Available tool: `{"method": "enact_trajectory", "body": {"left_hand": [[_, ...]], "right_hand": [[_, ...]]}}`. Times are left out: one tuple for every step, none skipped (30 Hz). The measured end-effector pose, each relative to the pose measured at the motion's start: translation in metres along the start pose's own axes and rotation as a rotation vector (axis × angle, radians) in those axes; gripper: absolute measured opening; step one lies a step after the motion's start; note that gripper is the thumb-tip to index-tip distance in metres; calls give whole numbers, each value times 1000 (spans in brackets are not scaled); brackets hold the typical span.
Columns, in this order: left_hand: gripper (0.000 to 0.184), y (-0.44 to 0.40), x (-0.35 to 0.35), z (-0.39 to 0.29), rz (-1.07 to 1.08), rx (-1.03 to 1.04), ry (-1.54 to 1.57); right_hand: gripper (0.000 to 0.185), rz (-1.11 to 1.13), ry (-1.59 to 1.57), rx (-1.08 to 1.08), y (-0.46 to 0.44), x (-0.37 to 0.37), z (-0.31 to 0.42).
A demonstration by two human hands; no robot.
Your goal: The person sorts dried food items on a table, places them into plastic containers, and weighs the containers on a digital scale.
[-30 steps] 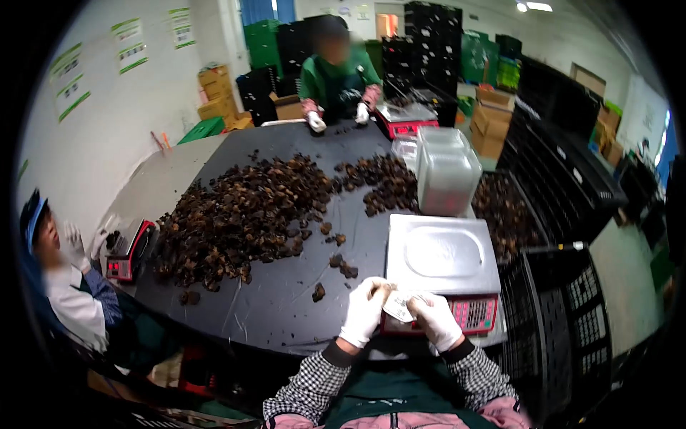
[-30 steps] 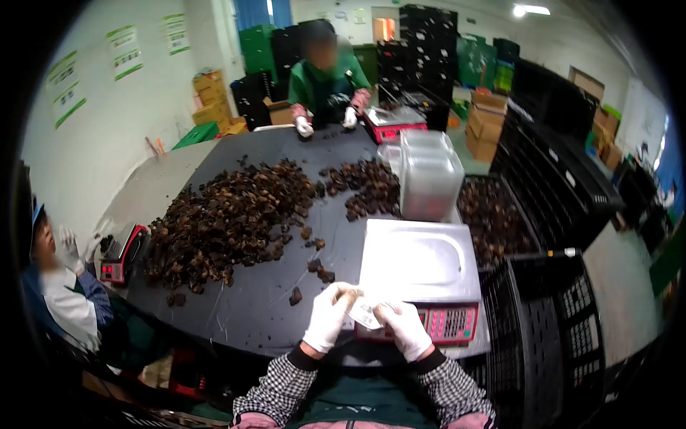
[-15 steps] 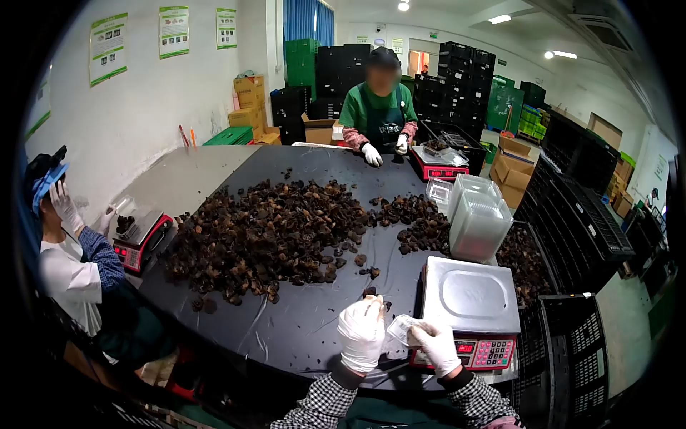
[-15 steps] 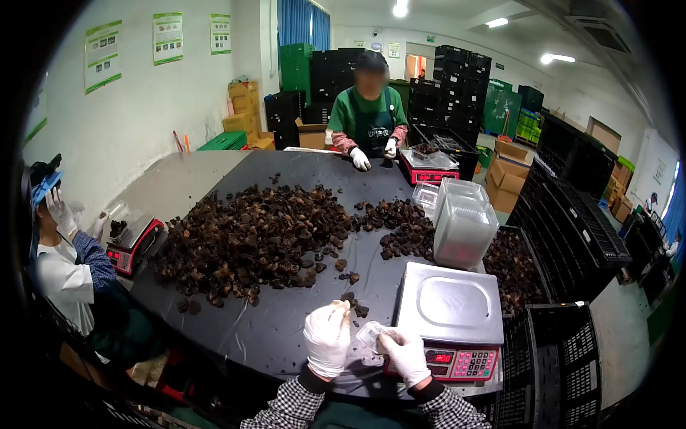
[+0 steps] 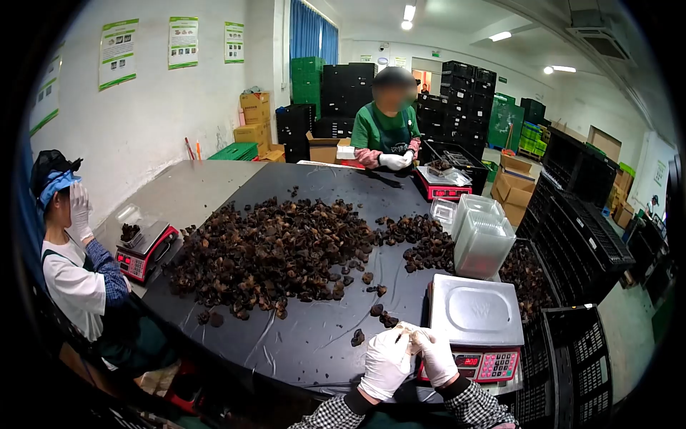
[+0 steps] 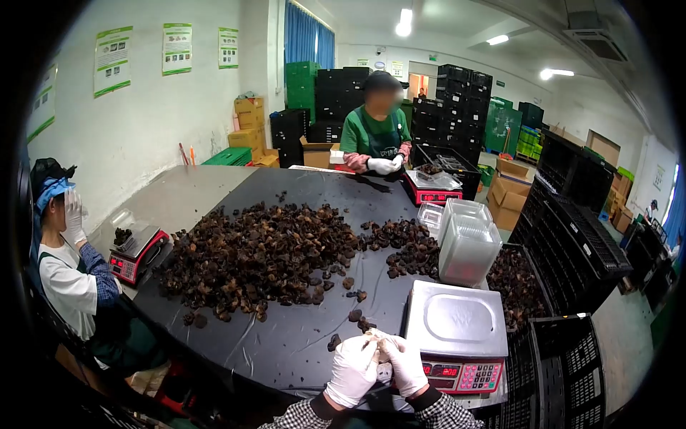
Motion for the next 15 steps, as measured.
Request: {"method": "enact_trajectory", "body": {"left_hand": [[25, 3, 3, 0, 56, -29, 18], [26, 5, 4, -1, 49, -23, 42], [26, 7, 5, 0, 42, -17, 65], [27, 8, 5, 0, 34, -11, 88], [26, 9, 3, 1, 51, -43, 105], [25, 10, 2, 5, 41, -74, 196], [23, 12, 4, 10, 31, -104, 287], [22, 13, 3, 13, 22, -134, 377], [21, 13, -2, 12, 11, -239, 468], [22, 11, -12, 10, -54, -254, 433], [24, 7, -22, 7, -115, -267, 398], [25, 4, -29, 7, -176, -276, 364], [29, 7, -28, 11, -192, -215, 257], [32, 8, -28, 9, -144, -184, 254], [34, 8, -27, 7, -96, -152, 250]], "right_hand": [[30, -60, 25, -16, 0, 0, 0], [28, -60, -11, -6, -2, -5, -5], [26, -59, -48, 4, -5, -10, -10], [24, -58, -85, 15, -7, -12, -13], [19, -75, -105, 34, -5, -15, -12], [19, -50, -67, 27, -6, -18, -14], [19, -25, -31, 21, -7, -25, -17], [19, -1, 5, 13, -8, -28, -19], [19, -26, 32, -10, -8, -27, -17], [18, -52, 56, -34, -7, -24, -14], [17, -81, 78, -58, -6, -23, -13], [17, -65, 190, -107, -4, -24, -13], [17, -50, 302, -157, -3, -26, -15], [17, -36, 414, -204, -1, -27, -15], [16, 7, 643, -344, 3, -22, -9]]}}
Point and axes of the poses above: each hand's wrist, its own y-axis away from the middle knuckle, its own x-axis out of the palm, z = x × y, the point moved 3 cm from there along -y, towards the middle knuckle
